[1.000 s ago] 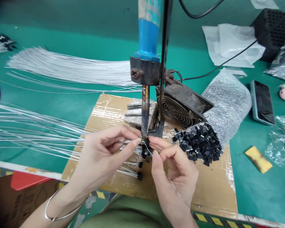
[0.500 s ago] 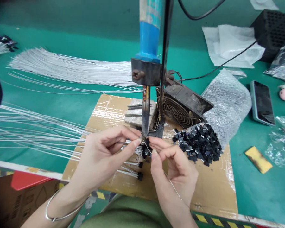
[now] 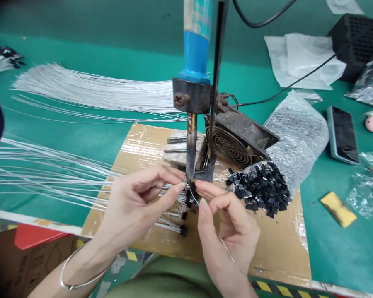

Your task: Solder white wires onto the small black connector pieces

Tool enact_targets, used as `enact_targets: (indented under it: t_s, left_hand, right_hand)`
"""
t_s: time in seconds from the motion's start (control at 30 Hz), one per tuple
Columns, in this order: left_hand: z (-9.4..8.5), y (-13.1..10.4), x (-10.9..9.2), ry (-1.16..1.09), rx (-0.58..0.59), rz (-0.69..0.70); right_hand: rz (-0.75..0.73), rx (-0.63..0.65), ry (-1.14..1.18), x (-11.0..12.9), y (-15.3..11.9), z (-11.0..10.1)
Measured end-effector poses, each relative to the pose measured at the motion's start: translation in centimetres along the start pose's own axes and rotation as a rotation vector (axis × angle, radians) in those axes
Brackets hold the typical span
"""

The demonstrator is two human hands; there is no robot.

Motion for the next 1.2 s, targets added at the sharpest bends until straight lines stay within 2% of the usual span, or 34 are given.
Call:
enact_targets:
  t_s: [0.3, 0.47, 0.63, 1.2]
  left_hand:
    - [0.10, 0.10, 0.21, 0.004, 0.008, -0.019]
    - [0.15, 0.12, 0.32, 0.015, 0.011, -0.016]
    - [0.17, 0.07, 0.20, 0.013, 0.018, 0.001]
    - [-0.10, 0.13, -0.55, 0.022, -0.017, 0.033]
  right_hand:
    - [-0.027, 0.032, -0.088, -0.01, -0.06, 0.06]
    - [-0.018, -0.010, -0.124, -0.25, -0.24, -0.15]
    - [-0.049, 0.012, -0.163, -0.05, -0.17, 0.02]
    - [-0.095, -0.031, -0.242, 0.50, -0.18, 0.14]
Point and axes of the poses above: each hand's wrist, its own y-axis towards the middle knuckle, its own z-axis out of the palm, x = y × z, the point moved 9 cm from there along y, towards the middle knuckle, and after that the axes turned 13 degrees about x, right-handed, at the moved point
